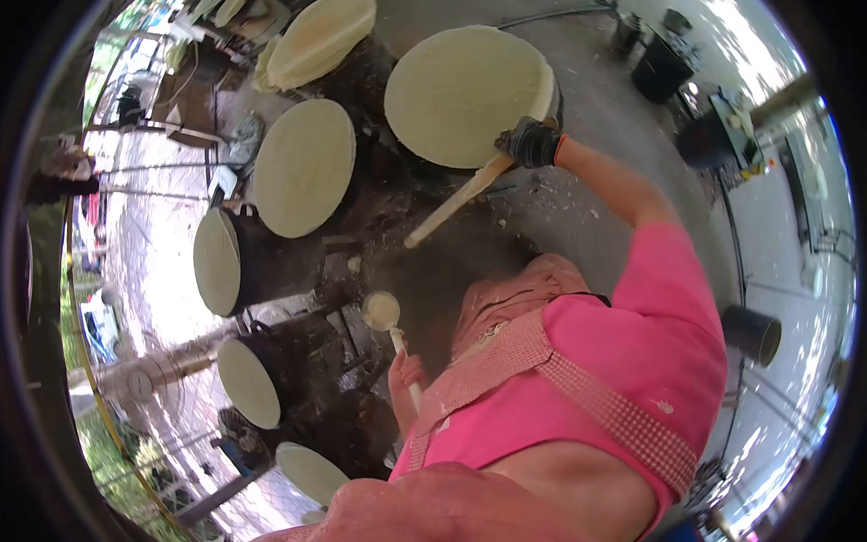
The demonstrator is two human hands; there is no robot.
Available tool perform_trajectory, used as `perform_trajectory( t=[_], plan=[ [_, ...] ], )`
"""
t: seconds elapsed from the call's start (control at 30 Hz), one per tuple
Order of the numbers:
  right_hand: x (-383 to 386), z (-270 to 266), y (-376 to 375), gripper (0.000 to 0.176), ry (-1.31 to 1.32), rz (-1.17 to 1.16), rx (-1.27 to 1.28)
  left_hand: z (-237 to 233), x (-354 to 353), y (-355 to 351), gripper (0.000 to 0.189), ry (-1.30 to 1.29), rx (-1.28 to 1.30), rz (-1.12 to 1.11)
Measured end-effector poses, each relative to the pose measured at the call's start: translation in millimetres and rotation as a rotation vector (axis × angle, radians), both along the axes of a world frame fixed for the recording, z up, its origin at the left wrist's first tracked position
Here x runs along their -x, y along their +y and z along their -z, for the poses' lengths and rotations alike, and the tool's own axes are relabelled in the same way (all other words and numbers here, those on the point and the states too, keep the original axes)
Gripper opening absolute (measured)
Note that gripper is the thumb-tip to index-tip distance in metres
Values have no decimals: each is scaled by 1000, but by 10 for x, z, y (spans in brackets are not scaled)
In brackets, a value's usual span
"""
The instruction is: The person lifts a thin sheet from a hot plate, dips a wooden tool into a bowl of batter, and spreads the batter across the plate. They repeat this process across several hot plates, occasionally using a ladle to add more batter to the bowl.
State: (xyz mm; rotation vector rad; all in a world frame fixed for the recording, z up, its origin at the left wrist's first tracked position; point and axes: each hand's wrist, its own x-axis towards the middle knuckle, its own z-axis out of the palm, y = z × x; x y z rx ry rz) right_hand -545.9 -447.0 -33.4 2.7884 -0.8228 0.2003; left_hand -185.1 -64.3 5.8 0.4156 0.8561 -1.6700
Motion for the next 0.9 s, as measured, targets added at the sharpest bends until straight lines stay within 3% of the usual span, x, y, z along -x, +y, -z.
perform_trajectory(
  t=[0.03, 0.13, 0.27, 0.37, 0.5, 0.57, 0.77, 0.9],
  plan=[
    [-16, -65, -126, 19, 159, -43, -112, -6, 106, 29, 18, 3, 12, -61],
    [-101, -277, -356, 10, 340, -160, -134, -58, 415, 68, 18, -58, -18, -207],
    [-200, -551, -634, 8, 342, -192, -9, -132, 812, -28, 18, 56, 50, -345],
    [-199, -786, -1011, 10, 170, -43, -116, -169, 983, -127, 19, 49, 22, -437],
    [-24, -1204, -1501, 14, -96, 163, -147, -125, 1004, -208, 21, 96, 91, -374],
    [182, -1231, -1810, 16, -265, 189, -56, -121, 960, -266, 21, 83, 103, -360],
    [593, -1530, -2436, 24, -302, 515, 149, -88, 567, -454, 15, 143, 109, -250],
    [673, -1895, -2674, 25, -335, 489, 350, 29, 35, -558, 19, 216, 86, -159]
  ],
)
